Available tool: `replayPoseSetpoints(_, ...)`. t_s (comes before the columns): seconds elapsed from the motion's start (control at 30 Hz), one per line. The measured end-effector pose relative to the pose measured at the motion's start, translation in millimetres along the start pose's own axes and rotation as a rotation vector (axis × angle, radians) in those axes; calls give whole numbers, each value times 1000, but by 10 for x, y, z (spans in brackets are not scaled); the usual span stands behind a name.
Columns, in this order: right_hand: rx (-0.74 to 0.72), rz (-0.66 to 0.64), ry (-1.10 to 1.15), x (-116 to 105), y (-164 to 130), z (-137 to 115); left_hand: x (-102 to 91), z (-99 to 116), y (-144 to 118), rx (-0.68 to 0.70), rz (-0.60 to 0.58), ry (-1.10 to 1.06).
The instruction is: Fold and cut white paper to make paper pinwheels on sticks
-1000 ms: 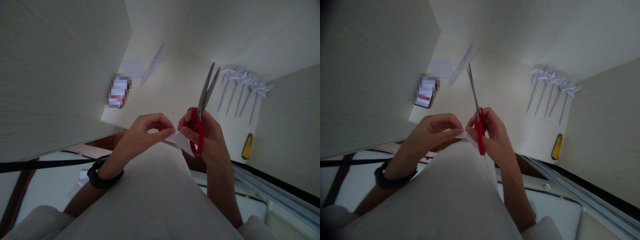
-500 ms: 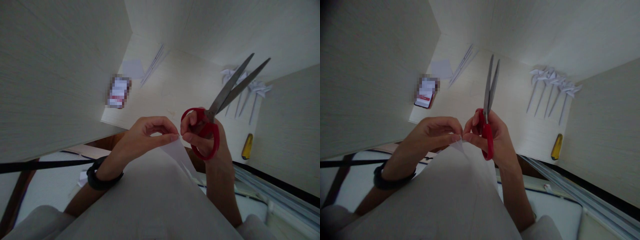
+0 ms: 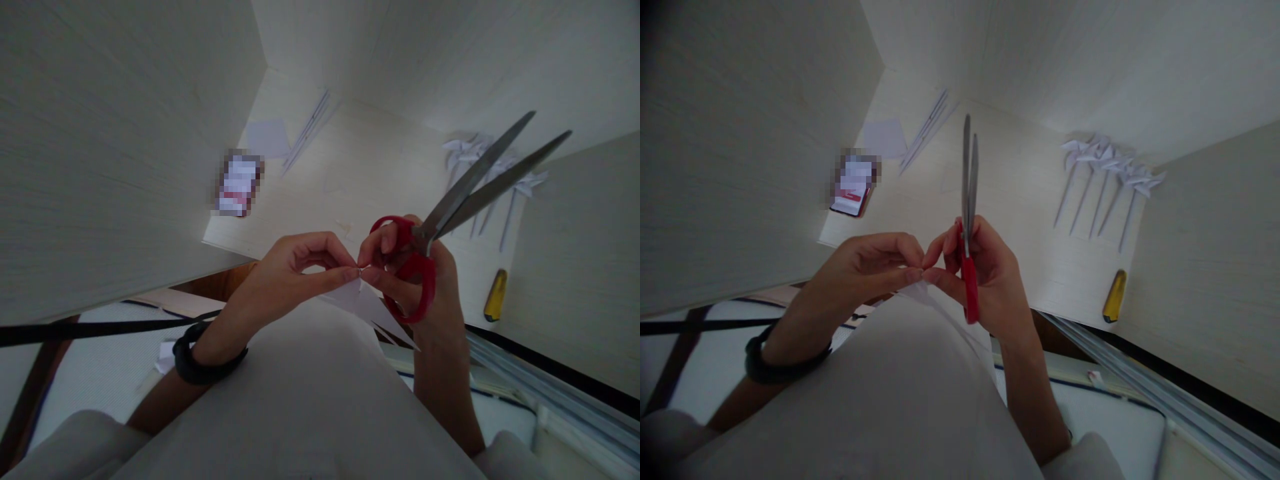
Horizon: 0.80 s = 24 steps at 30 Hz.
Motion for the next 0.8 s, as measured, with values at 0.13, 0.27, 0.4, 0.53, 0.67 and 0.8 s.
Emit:
replayPoseSetpoints(0.13,-19,-14,-2,19,3,-32,20,26,5,20,-14,-29)
replayPoseSetpoints(0.27,-39,16,5,-4,-1,-37,19,15,10,15,-8,-28)
replayPoseSetpoints(0.4,-30,33,-4,-18,-1,-15,22,-10,15,29,3,-68)
replayPoseSetpoints(0.53,-27,31,3,-8,6,-13,32,-19,11,36,14,-97)
replayPoseSetpoints(0.67,0,34,44,8,4,14,35,-21,-6,16,26,-121)
replayPoseSetpoints(0.8,18,50,70,0,-11,51,7,21,-14,56,48,-73)
Point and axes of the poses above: each hand's wrist, its own y-axis towards the middle knuckle, its own x-axis out of the palm, z = x × y, the point moved 10 cm from there along y, towards the middle knuckle, and after that the axes turned 3 degrees about -z, right-handed, at the moved point
